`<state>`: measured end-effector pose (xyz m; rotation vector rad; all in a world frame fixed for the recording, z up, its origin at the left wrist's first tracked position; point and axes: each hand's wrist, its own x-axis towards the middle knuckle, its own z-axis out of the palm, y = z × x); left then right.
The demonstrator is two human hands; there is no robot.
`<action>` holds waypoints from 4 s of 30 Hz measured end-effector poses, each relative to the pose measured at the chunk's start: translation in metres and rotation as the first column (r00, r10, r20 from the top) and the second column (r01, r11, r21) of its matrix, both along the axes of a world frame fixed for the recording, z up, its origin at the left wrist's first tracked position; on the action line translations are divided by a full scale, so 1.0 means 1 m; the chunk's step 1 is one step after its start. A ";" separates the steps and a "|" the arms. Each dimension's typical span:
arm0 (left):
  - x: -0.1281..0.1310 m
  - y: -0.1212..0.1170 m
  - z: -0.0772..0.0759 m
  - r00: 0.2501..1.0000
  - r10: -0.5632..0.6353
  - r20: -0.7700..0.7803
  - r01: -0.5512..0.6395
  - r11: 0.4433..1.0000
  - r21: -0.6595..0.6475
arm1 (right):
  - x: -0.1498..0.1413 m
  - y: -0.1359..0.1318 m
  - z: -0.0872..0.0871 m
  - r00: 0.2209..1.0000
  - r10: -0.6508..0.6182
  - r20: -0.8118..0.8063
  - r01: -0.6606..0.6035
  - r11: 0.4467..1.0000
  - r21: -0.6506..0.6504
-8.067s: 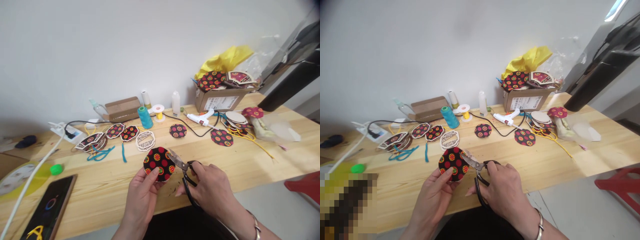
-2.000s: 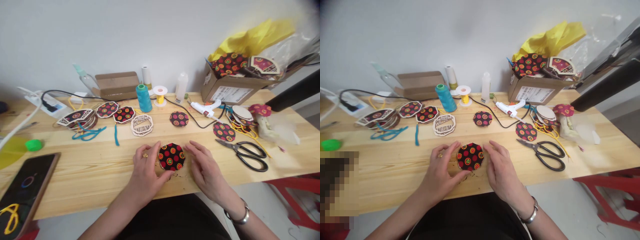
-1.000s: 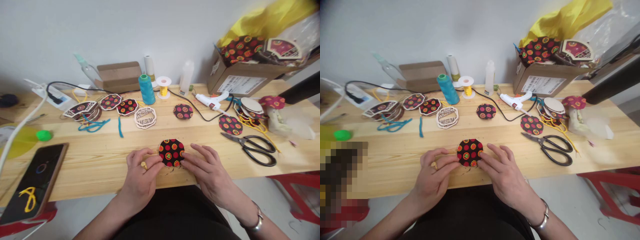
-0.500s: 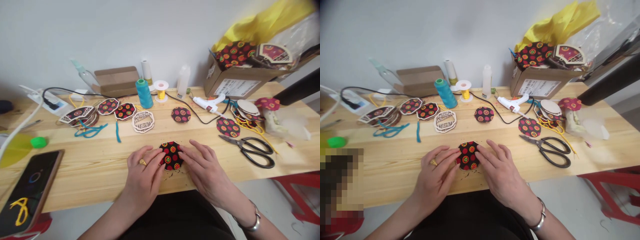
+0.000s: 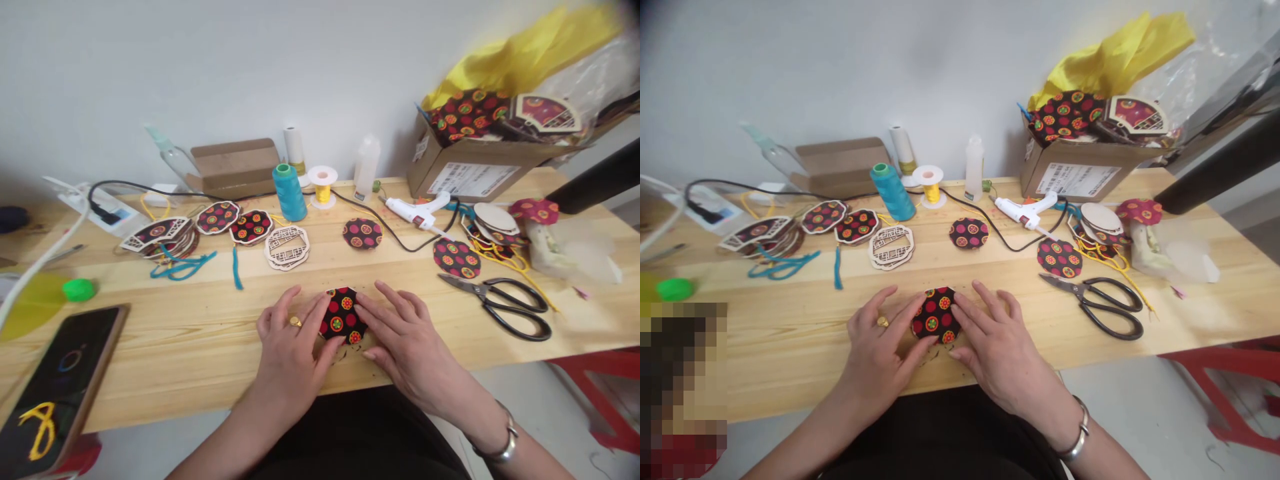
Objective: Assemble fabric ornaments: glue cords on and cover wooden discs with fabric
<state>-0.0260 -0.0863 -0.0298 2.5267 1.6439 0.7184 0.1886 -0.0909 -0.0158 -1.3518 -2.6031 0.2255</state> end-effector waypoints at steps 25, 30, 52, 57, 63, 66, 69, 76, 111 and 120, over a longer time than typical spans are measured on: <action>-0.005 0.009 0.006 0.993 -0.078 0.091 0.089 0.988 -0.124 | -0.020 0.013 0.007 0.998 0.051 -0.023 -0.052 0.996 -0.077; -0.014 0.005 0.015 0.991 -0.060 0.120 0.059 0.998 0.006 | -0.005 0.003 0.009 0.999 0.035 -0.002 -0.035 0.999 -0.021; -0.001 -0.004 0.009 0.996 -0.040 0.084 0.034 0.997 0.067 | 0.001 -0.015 0.003 0.999 0.044 -0.002 -0.044 0.999 -0.003; 0.001 -0.001 0.007 0.998 -0.059 -0.010 0.059 0.998 0.029 | -0.004 -0.013 0.002 0.996 0.083 0.010 -0.083 0.996 -0.016; 0.000 -0.002 -0.002 0.999 -0.004 -0.051 0.005 1.000 0.018 | -0.005 -0.009 0.002 0.996 0.084 0.000 -0.084 0.996 -0.041; -0.001 -0.002 -0.004 0.998 -0.002 -0.058 0.003 1.000 0.018 | -0.005 -0.009 0.003 0.996 0.078 -0.034 -0.079 0.996 -0.035; -0.002 -0.001 -0.001 0.999 -0.025 -0.033 0.025 0.999 -0.022 | -0.002 -0.010 0.001 0.994 0.040 -0.100 -0.043 0.999 -0.029; 0.007 0.011 0.013 0.996 -0.087 -0.034 0.081 0.987 -0.138 | 0.006 -0.011 -0.014 0.843 -0.194 -0.502 0.203 0.979 -0.038; 0.025 -0.006 0.017 -0.136 0.435 0.890 0.720 0.661 -0.213 | -0.041 -0.013 0.005 -0.046 -0.844 -0.535 -0.614 0.446 -0.651; 0.029 -0.013 0.023 -0.092 0.498 0.862 0.727 0.625 -0.283 | -0.046 -0.013 0.004 -0.147 -0.876 -0.460 -0.616 0.445 -0.650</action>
